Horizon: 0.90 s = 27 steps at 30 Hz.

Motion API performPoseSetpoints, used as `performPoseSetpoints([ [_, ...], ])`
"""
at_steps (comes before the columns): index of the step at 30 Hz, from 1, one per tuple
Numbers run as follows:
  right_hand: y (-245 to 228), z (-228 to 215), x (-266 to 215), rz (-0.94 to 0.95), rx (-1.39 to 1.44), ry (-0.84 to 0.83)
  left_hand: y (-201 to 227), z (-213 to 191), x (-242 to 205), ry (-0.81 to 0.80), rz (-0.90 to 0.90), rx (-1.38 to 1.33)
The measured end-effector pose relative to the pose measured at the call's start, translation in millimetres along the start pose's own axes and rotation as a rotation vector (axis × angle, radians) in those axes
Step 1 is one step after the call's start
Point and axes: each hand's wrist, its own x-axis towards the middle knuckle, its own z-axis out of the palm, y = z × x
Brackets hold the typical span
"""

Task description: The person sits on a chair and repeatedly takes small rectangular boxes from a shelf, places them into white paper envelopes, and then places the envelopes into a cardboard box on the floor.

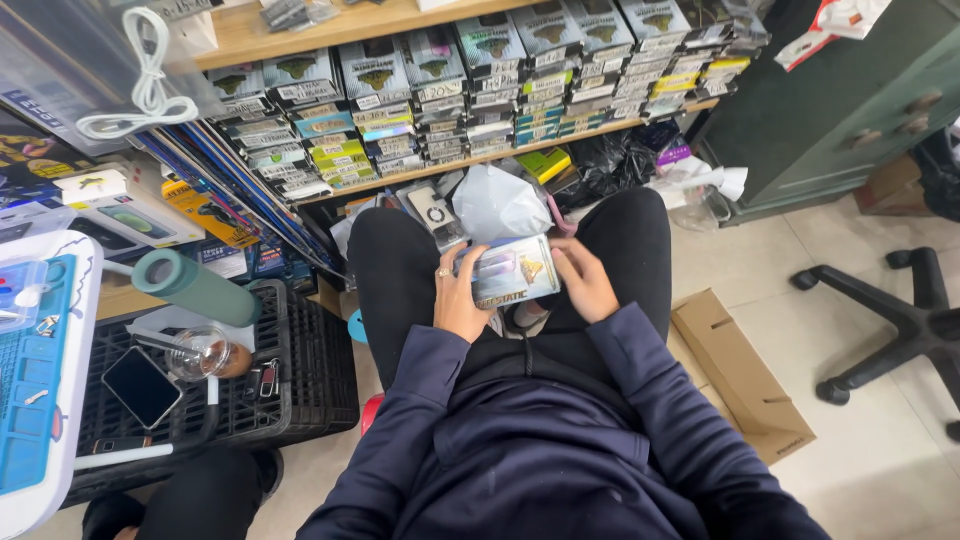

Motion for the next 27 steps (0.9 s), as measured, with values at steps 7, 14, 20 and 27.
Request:
performPoseSetpoints([
  [7,5,-6,-4,0.025,0.095,-0.026,13,-4,-2,0.002,0.013,-0.066],
  [14,-9,-4,-7,-0.027,0.135,-0.093,13,-10,-5,-0.012,0.004,-0.098],
  [20,-26,-3,-12,-0.023,0.177,-0.169,12,-9,-4,-0.042,0.022,-0.098],
  [27,-12,-3,-8,0.045,0.114,-0.097,36,-24,-8,0.020,-0.090,-0.273],
])
